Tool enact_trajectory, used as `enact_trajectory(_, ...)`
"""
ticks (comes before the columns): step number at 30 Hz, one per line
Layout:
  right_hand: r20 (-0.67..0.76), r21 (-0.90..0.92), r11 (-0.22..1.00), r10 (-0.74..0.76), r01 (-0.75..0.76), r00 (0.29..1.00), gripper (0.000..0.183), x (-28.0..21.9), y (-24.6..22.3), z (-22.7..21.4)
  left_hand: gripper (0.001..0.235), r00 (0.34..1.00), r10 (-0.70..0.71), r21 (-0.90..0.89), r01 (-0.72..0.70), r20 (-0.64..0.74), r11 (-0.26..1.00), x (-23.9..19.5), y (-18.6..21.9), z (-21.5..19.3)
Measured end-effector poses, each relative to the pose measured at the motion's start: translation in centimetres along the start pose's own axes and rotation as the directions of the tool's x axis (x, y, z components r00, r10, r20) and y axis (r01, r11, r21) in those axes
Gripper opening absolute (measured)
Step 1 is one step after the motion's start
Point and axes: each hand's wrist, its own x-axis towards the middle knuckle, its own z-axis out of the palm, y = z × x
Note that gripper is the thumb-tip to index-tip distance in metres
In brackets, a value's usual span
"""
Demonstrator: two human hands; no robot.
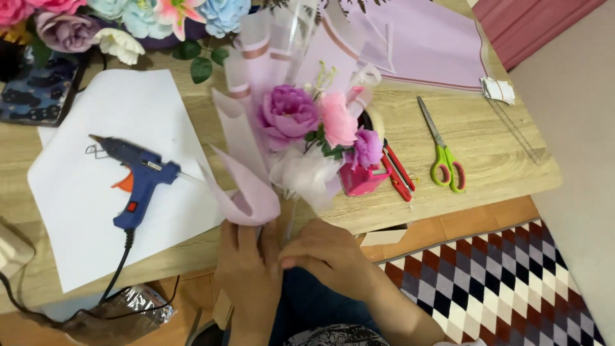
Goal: Wrapping a small bouquet of artificial flowers with decorative paper and tape at a design station.
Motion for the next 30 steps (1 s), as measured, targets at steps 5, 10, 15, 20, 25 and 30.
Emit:
enact_trajectory(5, -0.130, -0.056, 0.947, 0.306, -0.315, 0.943, 0.007, 1.8, -1.2, 1.8, 0.027, 0.999, 0.034, 0.032, -0.034, -0.004, 0.999, -0.1, 0.7, 0.0)
enact_trajectory(10, -0.280, -0.117, 0.910, 0.354, -0.398, 0.892, 0.005, 2.1, -1.9, 2.7, 0.020, 0.994, 0.088, 0.034, -0.086, -0.068, 0.996, 0.2, 1.3, -0.4)
enact_trajectory(15, -0.342, -0.139, 0.929, 0.281, -0.344, 0.897, 0.008, 2.4, -1.8, 3.3, 0.016, 0.989, 0.081, 0.025, -0.078, -0.121, 0.997, 0.6, 1.9, -0.2)
enact_trajectory(20, -0.498, -0.054, 0.932, 0.286, -0.358, 0.819, 0.005, 2.7, -0.5, 3.7, 0.028, 0.979, 0.062, 0.069, -0.050, -0.192, 0.996, 0.9, 2.5, 0.7)
enact_trajectory(25, -0.493, -0.124, 0.921, 0.266, -0.370, 0.828, 0.004, 2.9, -1.5, 3.3, 0.026, 0.978, 0.045, 0.065, -0.032, -0.203, 0.997, 0.6, 2.4, 0.9)
enact_trajectory(30, -0.456, -0.092, 0.923, 0.294, -0.373, 0.840, 0.006, 2.9, -2.1, 3.1, 0.025, 0.976, 0.048, 0.132, -0.020, -0.214, 0.991, 0.4, 2.3, 1.4)
